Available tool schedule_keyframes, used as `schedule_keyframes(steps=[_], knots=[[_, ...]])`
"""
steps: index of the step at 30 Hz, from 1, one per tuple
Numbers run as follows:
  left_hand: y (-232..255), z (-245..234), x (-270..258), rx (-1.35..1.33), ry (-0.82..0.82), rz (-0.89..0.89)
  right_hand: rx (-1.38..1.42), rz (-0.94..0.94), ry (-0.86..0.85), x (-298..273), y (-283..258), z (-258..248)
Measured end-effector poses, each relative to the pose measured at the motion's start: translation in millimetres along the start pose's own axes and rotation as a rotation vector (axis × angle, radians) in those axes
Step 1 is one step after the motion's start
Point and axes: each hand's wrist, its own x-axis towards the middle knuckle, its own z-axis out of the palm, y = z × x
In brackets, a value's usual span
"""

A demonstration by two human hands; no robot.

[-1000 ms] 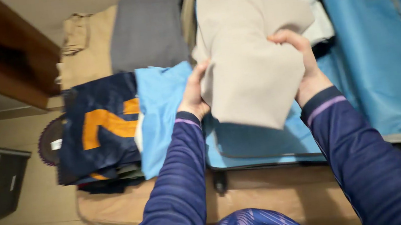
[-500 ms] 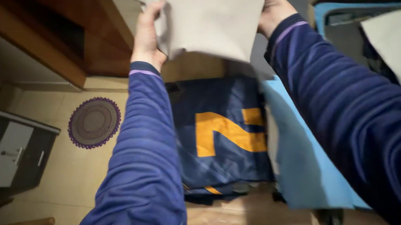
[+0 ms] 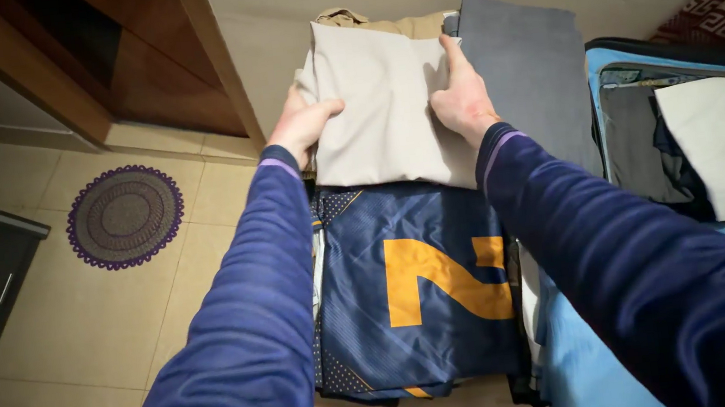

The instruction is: The person unpacks a suitcase by removing folded clothes and toiletries one by one and placing them on a nearby surface. The person handles shirts, pants, and small items like toothpaste and a box, stacking them neatly on the bed.

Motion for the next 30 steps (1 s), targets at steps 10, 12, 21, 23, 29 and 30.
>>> schedule_keyframes(steps=[10,12,21,23,29,30], knots=[[36,41,1,1.187,0.34,0.444,-0.575,-0.409,0.195,-33,-26,12],[35,55,-7,1.313,0.124,0.476,-0.66,-0.389,0.086,-46,-24,26],[15,64,10,1.374,-0.082,0.212,-0.696,-0.175,-0.258,-31,-20,35],[21,67,7,1.403,-0.063,0.214,-0.683,-0.215,-0.298,-35,-22,22],[39,98,-21,1.356,0.098,0.463,-0.287,-0.301,0.054,-71,13,-37],[40,110,-28,1.324,0.081,0.524,-0.246,-0.343,0.183,-78,26,-49]])
